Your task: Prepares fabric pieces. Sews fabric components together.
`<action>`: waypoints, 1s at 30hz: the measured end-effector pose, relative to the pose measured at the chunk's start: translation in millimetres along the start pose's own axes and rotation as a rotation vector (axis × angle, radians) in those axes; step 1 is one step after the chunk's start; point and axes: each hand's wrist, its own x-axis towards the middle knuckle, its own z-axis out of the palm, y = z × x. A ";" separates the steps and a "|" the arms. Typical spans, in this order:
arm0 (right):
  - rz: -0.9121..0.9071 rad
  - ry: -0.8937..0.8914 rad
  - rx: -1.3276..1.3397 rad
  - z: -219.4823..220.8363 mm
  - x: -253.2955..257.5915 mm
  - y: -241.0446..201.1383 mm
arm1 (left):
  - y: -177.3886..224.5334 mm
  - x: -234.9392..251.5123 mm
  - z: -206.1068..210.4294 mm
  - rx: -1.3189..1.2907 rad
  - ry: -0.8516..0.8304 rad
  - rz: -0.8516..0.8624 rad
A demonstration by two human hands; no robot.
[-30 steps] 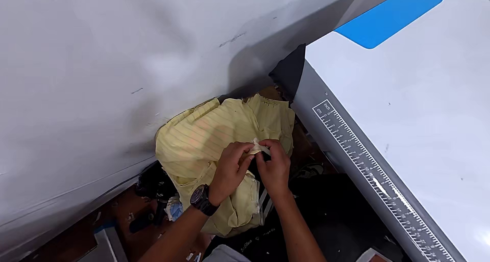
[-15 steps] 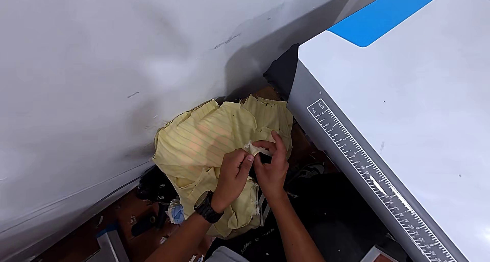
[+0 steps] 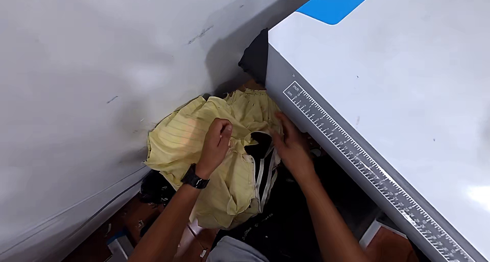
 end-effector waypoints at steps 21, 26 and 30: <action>-0.104 0.068 0.208 76.0 -73.3 2.5 | 10.1 -33.9 -31.1 0.278 -0.442 0.400; 0.313 -0.515 1.351 57.6 -66.4 -1.9 | 27.1 -32.6 -36.5 0.044 -0.496 0.339; 0.302 -0.614 1.582 57.8 -71.7 -13.9 | 30.7 -32.0 -35.3 -0.056 -0.491 0.296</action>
